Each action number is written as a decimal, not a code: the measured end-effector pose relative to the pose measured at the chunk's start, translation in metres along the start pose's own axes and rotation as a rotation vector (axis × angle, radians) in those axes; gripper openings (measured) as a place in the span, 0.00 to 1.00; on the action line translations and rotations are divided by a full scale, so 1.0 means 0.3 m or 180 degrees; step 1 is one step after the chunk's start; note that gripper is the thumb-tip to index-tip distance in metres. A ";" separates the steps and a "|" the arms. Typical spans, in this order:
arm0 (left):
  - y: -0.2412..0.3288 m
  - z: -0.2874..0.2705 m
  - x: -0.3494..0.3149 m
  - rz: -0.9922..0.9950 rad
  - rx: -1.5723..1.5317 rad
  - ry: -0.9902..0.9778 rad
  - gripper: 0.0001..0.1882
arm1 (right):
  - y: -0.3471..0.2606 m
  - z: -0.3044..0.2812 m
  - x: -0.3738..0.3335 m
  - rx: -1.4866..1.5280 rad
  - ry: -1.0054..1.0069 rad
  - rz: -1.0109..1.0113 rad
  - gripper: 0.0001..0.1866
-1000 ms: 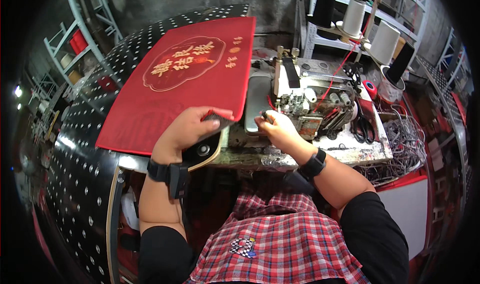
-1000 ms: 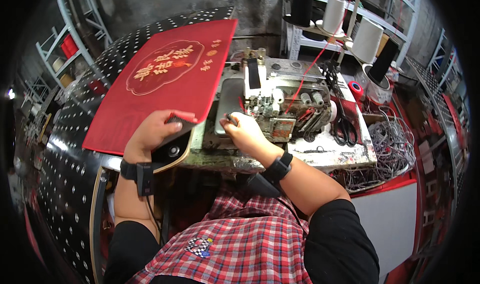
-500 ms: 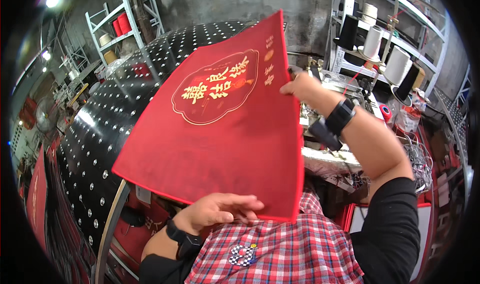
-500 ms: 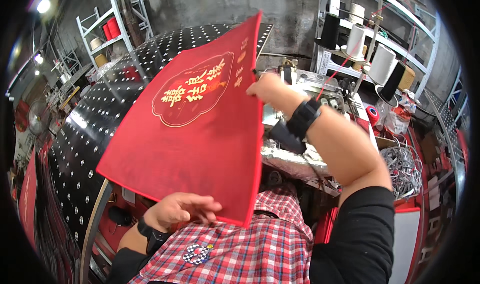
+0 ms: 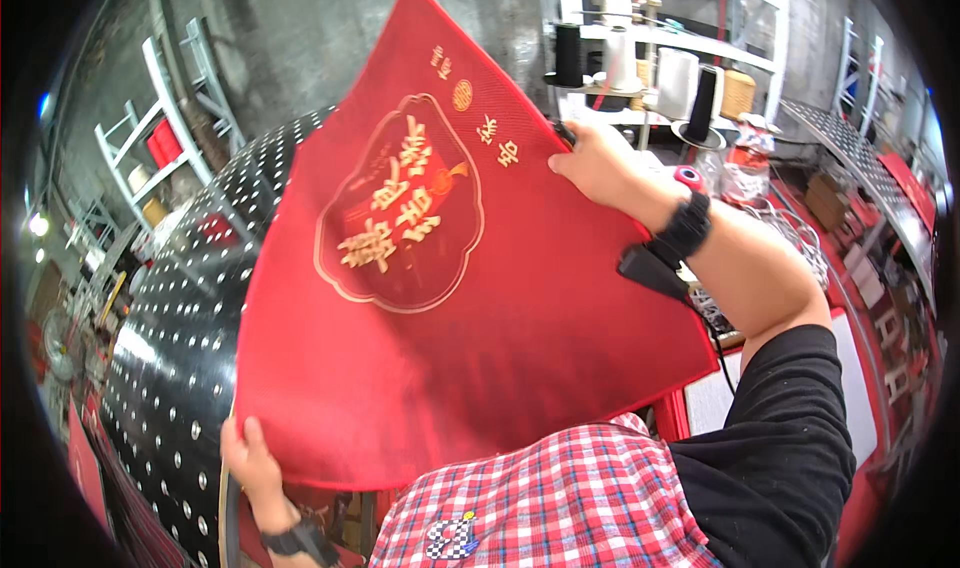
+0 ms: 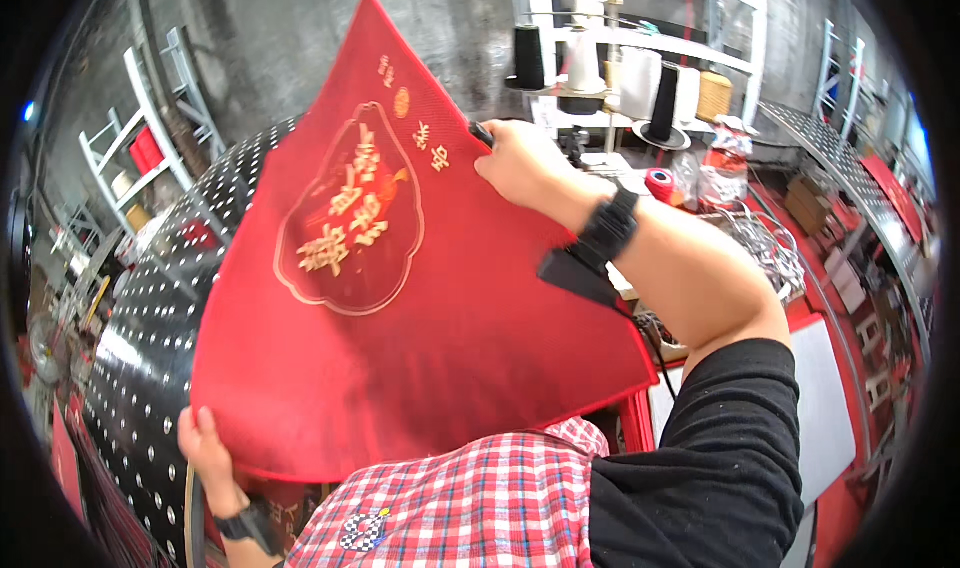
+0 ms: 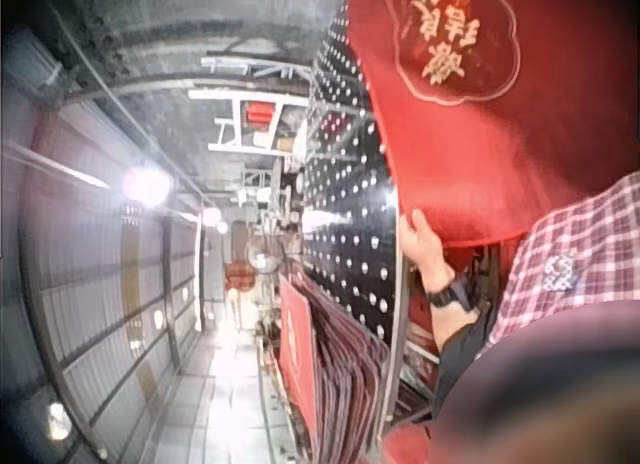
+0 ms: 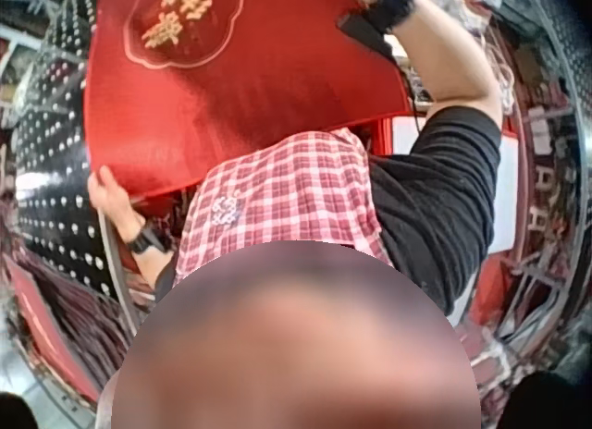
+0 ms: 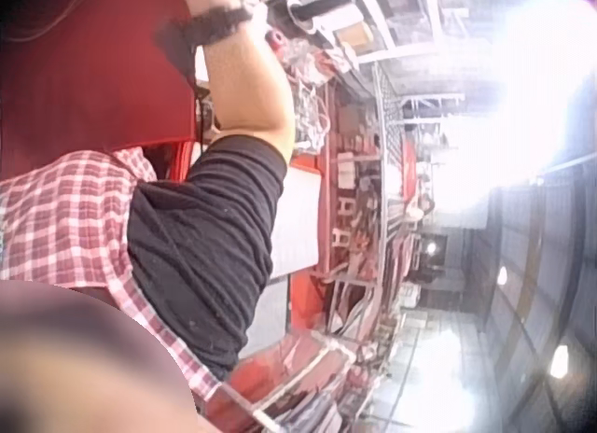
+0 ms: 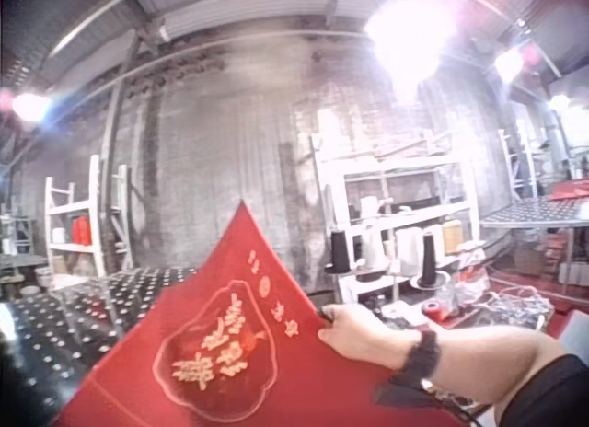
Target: Sewing the edges of decorative red floor mats using an industrial sewing machine.
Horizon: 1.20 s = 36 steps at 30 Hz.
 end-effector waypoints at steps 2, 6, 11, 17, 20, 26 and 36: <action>0.107 -0.020 -0.016 0.0218 -0.0229 -0.0089 0.11 | 0.078 -0.075 -0.129 0.0392 0.0101 0.0403 0.16; 0.213 0.080 0.025 0.0169 -0.2006 -0.0153 0.18 | 0.293 -0.314 -0.469 0.2254 0.1520 0.0232 0.13; 0.409 0.569 0.076 0.0653 -0.2193 -0.1470 0.20 | 0.650 -0.598 -1.132 0.0861 0.3730 0.1457 0.12; 0.898 1.458 -0.293 0.1107 -0.2499 -0.5015 0.20 | 0.851 -0.642 -2.025 -0.1303 0.4553 0.3384 0.17; 1.025 1.738 -0.585 0.0638 -0.2551 -0.6065 0.18 | 0.835 -0.549 -2.408 -0.1747 0.4566 0.4520 0.17; 1.080 1.958 -0.986 0.1562 -0.1105 -0.6320 0.16 | 0.737 -0.321 -2.753 -0.2011 0.3572 0.6161 0.15; 1.160 1.885 -0.958 0.2298 -0.1599 -0.5520 0.15 | 0.800 -0.337 -2.773 -0.2005 0.3752 0.6229 0.17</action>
Point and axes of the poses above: each hand's wrist, its own x-axis towards the middle knuckle, its own z-axis out of the palm, y = z × x, the point moved 4 cm from there along x, towards the middle knuckle, and after that the axes turned 3 degrees about -x, right-handed, at the moved point
